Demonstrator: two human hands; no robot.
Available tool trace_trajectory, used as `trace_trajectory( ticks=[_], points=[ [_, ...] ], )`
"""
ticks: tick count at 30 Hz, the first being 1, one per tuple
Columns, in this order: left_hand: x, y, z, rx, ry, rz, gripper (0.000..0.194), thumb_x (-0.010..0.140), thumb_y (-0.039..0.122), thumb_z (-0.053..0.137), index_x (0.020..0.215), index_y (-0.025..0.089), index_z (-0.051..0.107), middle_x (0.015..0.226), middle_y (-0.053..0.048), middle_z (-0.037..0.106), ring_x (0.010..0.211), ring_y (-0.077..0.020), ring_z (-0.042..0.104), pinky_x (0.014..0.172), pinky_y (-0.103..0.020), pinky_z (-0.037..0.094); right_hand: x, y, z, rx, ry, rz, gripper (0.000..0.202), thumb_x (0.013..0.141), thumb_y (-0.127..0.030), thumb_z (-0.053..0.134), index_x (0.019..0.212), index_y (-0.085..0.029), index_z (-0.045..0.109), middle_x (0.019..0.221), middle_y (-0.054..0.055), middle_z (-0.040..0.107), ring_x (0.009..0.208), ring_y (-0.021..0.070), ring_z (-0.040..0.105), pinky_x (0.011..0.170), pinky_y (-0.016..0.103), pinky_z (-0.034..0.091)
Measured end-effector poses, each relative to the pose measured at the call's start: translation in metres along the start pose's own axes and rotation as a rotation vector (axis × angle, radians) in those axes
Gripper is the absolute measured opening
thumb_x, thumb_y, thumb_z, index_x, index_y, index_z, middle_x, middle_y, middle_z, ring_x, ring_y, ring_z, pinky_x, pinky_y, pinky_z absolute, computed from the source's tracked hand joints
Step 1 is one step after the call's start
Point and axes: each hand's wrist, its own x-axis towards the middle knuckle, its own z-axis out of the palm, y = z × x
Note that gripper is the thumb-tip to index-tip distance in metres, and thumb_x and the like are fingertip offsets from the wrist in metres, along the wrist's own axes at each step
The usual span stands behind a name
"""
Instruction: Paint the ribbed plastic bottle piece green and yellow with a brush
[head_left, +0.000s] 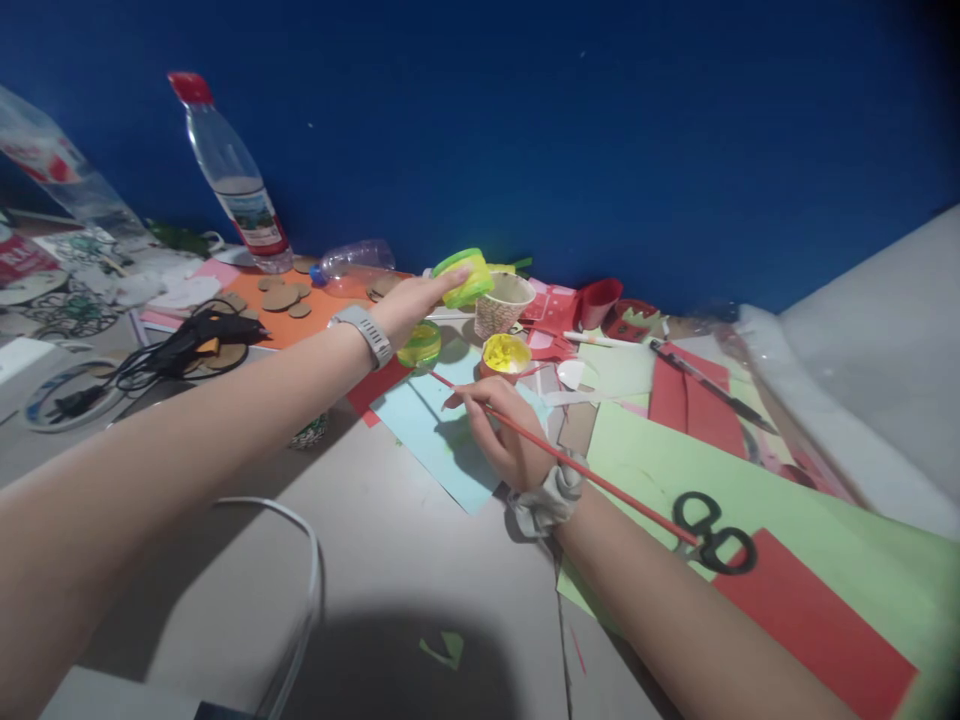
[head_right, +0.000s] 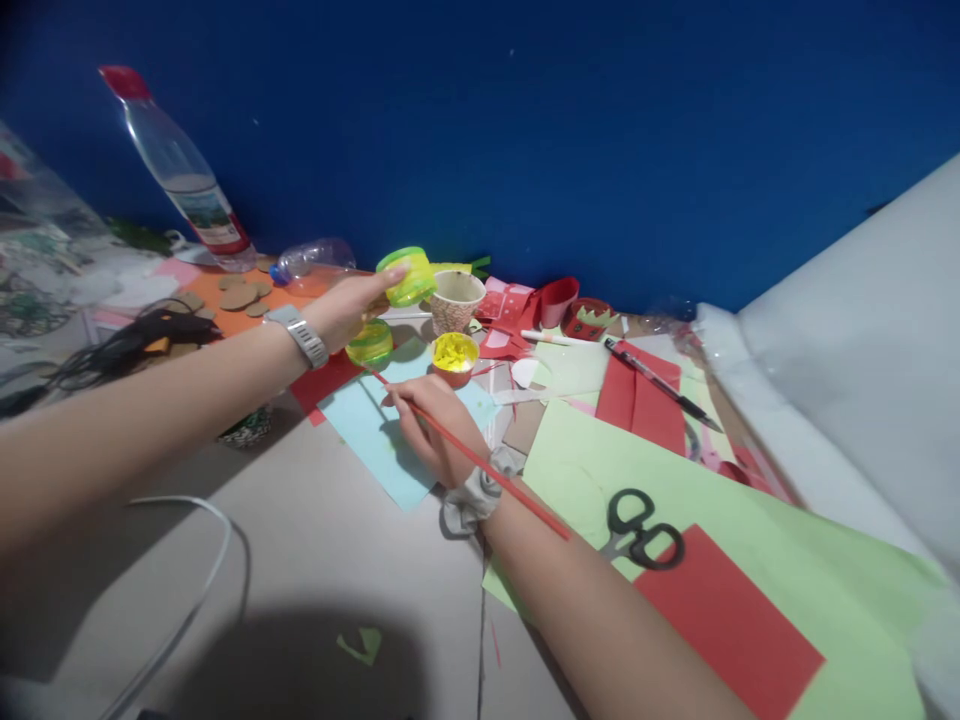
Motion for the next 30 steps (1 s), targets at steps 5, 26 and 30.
trace_trajectory(
  ticks=[5, 26, 30],
  points=[
    [0.0022, -0.0019, -0.0017, -0.021, -0.038, 0.016, 0.058, 0.062, 0.070, 0.069, 0.089, 0.018, 0.072, 0.119, -0.013, 0.067, 0.123, -0.0346, 0.051, 0.104, -0.047, 0.035, 0.0000, 0.0018, 0.0005, -0.025, 0.053, 0.011, 0.018, 0.098, -0.018, 0.041, 0.094, -0.022, 0.058, 0.089, 0.005, 0.064, 0.087, 0.0199, 0.059, 0.078, 0.036, 0.047],
    [0.0015, -0.0002, -0.0008, -0.109, -0.011, 0.006, 0.047, 0.073, 0.063, 0.064, 0.097, 0.022, 0.067, 0.116, -0.007, 0.068, 0.128, -0.0353, 0.050, 0.105, -0.050, 0.035, 0.0014, 0.0003, 0.0028, -0.056, 0.058, 0.006, 0.017, 0.097, -0.019, 0.041, 0.094, -0.022, 0.057, 0.088, 0.006, 0.064, 0.086, 0.0205, 0.059, 0.077, 0.036, 0.048],
    [0.0035, -0.0013, 0.0001, -0.079, 0.026, 0.016, 0.052, 0.072, 0.065, 0.063, 0.099, 0.020, 0.066, 0.118, -0.009, 0.066, 0.128, -0.0383, 0.049, 0.103, -0.053, 0.037, 0.0003, -0.0006, 0.0033, -0.035, 0.006, -0.034, 0.016, 0.097, -0.019, 0.042, 0.097, -0.021, 0.058, 0.089, 0.004, 0.066, 0.086, 0.0190, 0.060, 0.078, 0.035, 0.049]
  ],
)
